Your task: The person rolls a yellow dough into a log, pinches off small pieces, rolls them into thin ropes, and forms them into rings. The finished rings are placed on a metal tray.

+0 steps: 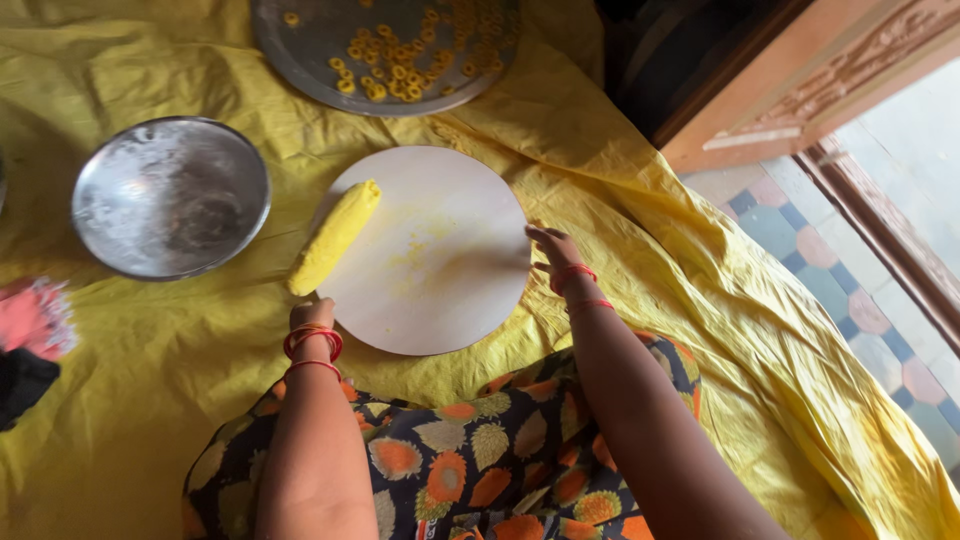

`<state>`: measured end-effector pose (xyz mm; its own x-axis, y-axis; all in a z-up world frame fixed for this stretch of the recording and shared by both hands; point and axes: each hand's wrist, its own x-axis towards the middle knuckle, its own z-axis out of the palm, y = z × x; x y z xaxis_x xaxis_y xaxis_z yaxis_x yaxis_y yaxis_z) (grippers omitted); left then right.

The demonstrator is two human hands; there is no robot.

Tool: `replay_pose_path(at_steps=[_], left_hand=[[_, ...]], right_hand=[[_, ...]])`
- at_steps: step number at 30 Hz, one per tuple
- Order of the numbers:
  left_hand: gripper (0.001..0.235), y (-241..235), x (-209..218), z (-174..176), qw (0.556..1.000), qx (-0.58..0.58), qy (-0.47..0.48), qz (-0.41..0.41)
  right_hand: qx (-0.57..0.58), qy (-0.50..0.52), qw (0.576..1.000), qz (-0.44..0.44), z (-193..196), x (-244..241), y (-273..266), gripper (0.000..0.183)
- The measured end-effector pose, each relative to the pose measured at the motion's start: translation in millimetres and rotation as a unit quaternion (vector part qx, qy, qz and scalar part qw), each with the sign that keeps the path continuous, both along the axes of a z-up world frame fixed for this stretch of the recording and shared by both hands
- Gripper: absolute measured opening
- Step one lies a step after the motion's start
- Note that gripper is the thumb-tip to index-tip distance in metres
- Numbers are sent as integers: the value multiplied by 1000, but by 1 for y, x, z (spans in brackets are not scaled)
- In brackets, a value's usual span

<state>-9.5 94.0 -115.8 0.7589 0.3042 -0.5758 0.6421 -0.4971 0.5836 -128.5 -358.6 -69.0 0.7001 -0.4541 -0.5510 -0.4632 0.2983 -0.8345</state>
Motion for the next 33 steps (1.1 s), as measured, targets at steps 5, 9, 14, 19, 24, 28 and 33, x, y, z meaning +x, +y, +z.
replay_pose_path(at_steps=[5, 9, 14, 19, 24, 28, 33], left_hand=[[40, -10, 3, -23, 996, -64, -56, -3], [41, -6, 8, -32, 998, -41, -40, -33], [43, -2, 8, -32, 996, 2, -3, -86], [47, -13, -4, -24, 988, 32, -23, -152], [52, -38, -34, -4, 933, 181, -63, -305], [56, -83, -90, -2, 856, 59, -85, -507], [62, -128, -160, -17, 728, 81, 73, -676]], right_hand=[[11, -22, 999, 25, 7, 9, 9, 51], [22, -11, 999, 40, 10, 9, 9, 48], [42, -9, 998, 49, 17, 11, 7, 47], [38, 55, 997, 35, 20, -9, 1, 46], [-91, 79, 992, 49, 5, -18, -6, 48], [-146, -17, 989, -10, 3, -9, 0, 48], [-67, -97, 993, -7, 40, -19, 21, 44]])
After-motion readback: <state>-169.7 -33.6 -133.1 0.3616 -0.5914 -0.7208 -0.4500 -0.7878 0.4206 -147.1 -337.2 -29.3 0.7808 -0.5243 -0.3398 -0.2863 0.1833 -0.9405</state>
